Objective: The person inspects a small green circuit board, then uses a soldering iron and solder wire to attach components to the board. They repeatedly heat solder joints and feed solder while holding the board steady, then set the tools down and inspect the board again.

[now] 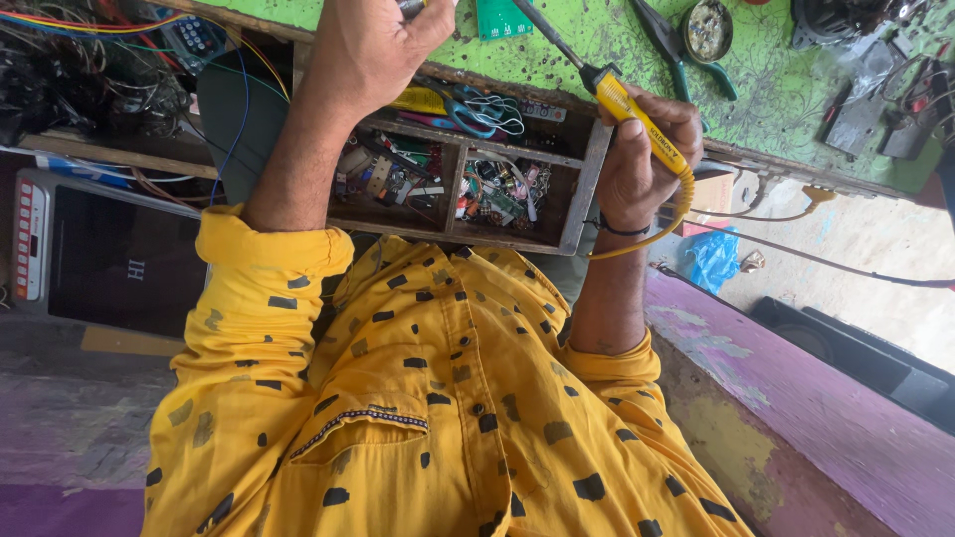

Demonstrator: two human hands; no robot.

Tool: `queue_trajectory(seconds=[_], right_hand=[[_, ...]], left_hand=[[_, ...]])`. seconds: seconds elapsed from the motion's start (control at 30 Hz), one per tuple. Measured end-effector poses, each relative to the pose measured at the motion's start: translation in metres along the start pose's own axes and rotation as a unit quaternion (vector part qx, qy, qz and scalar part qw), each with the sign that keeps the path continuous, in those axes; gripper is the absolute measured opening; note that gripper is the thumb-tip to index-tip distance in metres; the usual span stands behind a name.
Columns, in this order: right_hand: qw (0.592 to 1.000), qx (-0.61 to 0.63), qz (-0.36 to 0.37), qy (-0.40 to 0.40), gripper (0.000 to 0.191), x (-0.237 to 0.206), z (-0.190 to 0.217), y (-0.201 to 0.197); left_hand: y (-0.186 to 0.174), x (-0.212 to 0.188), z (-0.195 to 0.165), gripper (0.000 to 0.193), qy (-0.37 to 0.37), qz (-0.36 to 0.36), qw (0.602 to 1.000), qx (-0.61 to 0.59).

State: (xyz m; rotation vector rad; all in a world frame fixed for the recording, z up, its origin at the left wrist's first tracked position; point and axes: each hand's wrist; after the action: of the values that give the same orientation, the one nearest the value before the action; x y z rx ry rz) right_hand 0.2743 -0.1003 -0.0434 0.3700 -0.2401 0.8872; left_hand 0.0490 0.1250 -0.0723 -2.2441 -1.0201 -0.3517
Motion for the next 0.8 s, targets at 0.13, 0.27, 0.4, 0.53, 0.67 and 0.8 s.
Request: queue_trajectory(seconds=[0.13, 0.27, 0.4, 0.53, 0.67, 0.8], right_hand=[[1.000, -0.007, -0.005, -0.001, 0.032, -0.0010, -0.0001, -0.0008], [1.000, -0.021, -0.006, -0.003, 0.032, -0.0014, -0.0001, -0.0011], [1.000, -0.021, -0.009, 0.000, 0.034, -0.0014, 0.0003, -0.0009], [1.000, -0.019, -0.014, 0.001, 0.035, -0.0018, -0.0001, -0.0012], [1.000, -0.008, -0.021, 0.013, 0.036, -0.0020, -0.0005, -0.0022], [1.000, -0.006, -0.022, 0.014, 0.037, -0.0020, -0.0005, -0.0026]], left_hand=[[-0.0009, 0.0005, -0.0015, 0.021, 0.011, -0.006, 1.000, -0.006], [-0.0011, 0.0005, -0.0036, 0.019, 0.003, -0.004, 1.000, 0.008], [-0.0014, 0.0015, -0.0050, 0.014, 0.011, -0.006, 1.000, -0.009], [-0.0020, 0.0015, -0.0065, 0.013, 0.013, -0.004, 1.000, -0.004], [-0.0020, 0.0024, -0.0068, 0.010, -0.004, 0.004, 1.000, 0.003], [-0.0019, 0.0032, -0.0065, 0.012, -0.001, 0.002, 1.000, -0.001]])
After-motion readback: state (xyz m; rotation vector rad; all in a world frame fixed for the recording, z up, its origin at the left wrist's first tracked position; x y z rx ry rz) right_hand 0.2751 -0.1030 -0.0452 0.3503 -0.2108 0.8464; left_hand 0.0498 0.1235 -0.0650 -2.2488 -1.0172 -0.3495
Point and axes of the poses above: each hand's wrist, its own x-axis towards the middle knuckle, its own y-axis out of the palm, z = x × y, and after that the axes turned 4 degrees about x, right-handed
